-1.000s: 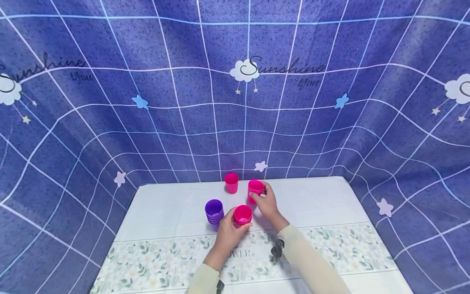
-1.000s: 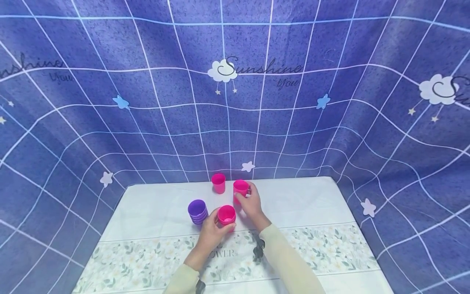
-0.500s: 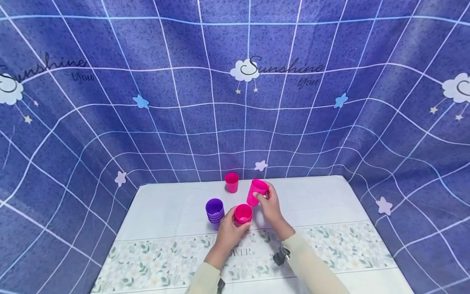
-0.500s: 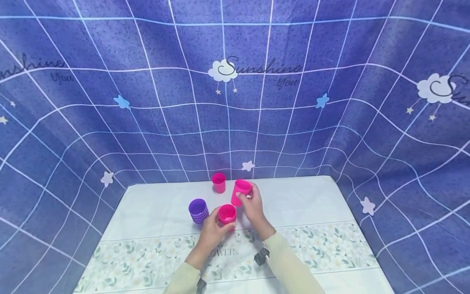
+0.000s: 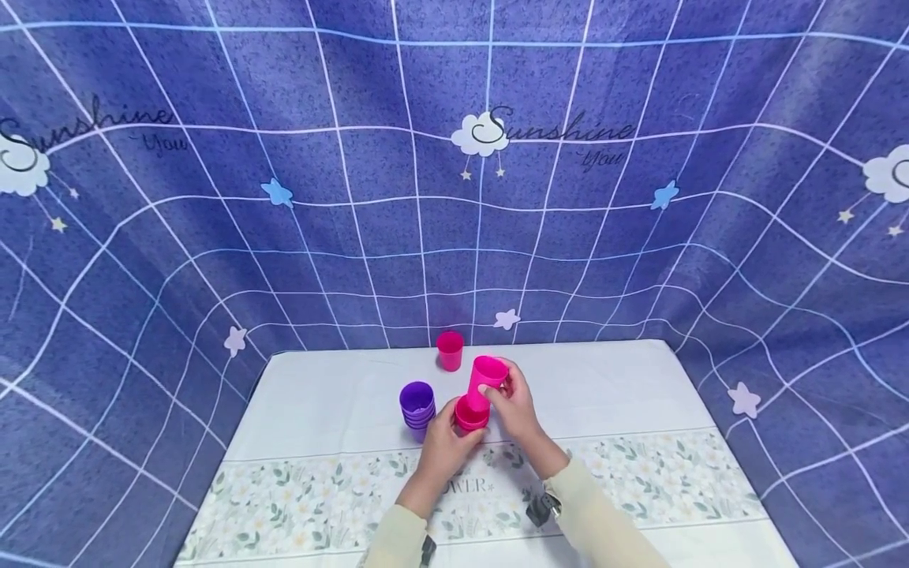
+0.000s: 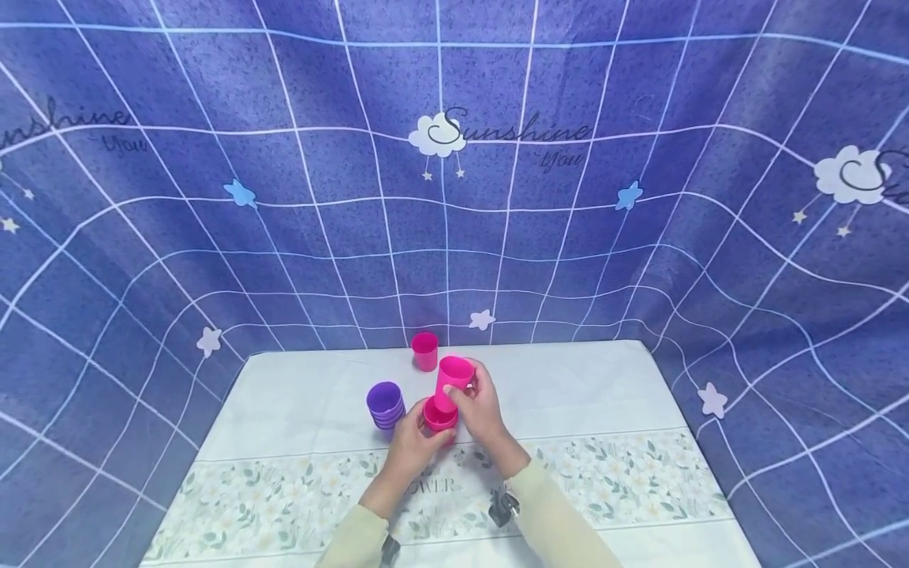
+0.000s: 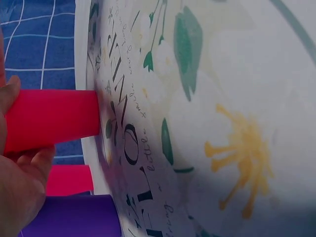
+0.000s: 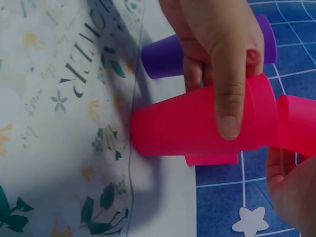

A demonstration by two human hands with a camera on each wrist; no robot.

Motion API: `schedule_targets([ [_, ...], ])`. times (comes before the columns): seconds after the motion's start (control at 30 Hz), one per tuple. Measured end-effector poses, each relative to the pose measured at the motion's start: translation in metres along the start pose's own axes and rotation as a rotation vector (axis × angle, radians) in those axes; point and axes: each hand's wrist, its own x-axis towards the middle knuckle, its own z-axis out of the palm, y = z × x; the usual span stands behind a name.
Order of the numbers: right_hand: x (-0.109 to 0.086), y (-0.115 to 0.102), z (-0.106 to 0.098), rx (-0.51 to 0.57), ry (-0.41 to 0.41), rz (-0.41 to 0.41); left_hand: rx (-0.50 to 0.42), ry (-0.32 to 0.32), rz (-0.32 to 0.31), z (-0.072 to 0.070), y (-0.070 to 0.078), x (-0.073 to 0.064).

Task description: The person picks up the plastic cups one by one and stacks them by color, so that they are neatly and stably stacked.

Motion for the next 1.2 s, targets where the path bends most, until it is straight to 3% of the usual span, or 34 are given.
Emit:
schedule_targets([
  [0.57, -0.017, 0.024, 0.009, -0.112, -0.030, -0.066, -0.003, -0.040, -0.030, -0.004, 0.000, 0.002],
  [1.0, -0.017, 0.033, 0.005, -0.158, -0.045, -0.080, -0.004, 0.006, 0.047, 0.002, -0.004, 0.004],
  [1.2, -0.018, 0.039, 0.003, -0.158, -0.070, -0.074, -0.013, 0.013, 0.022, 0.002, -0.003, 0.002],
])
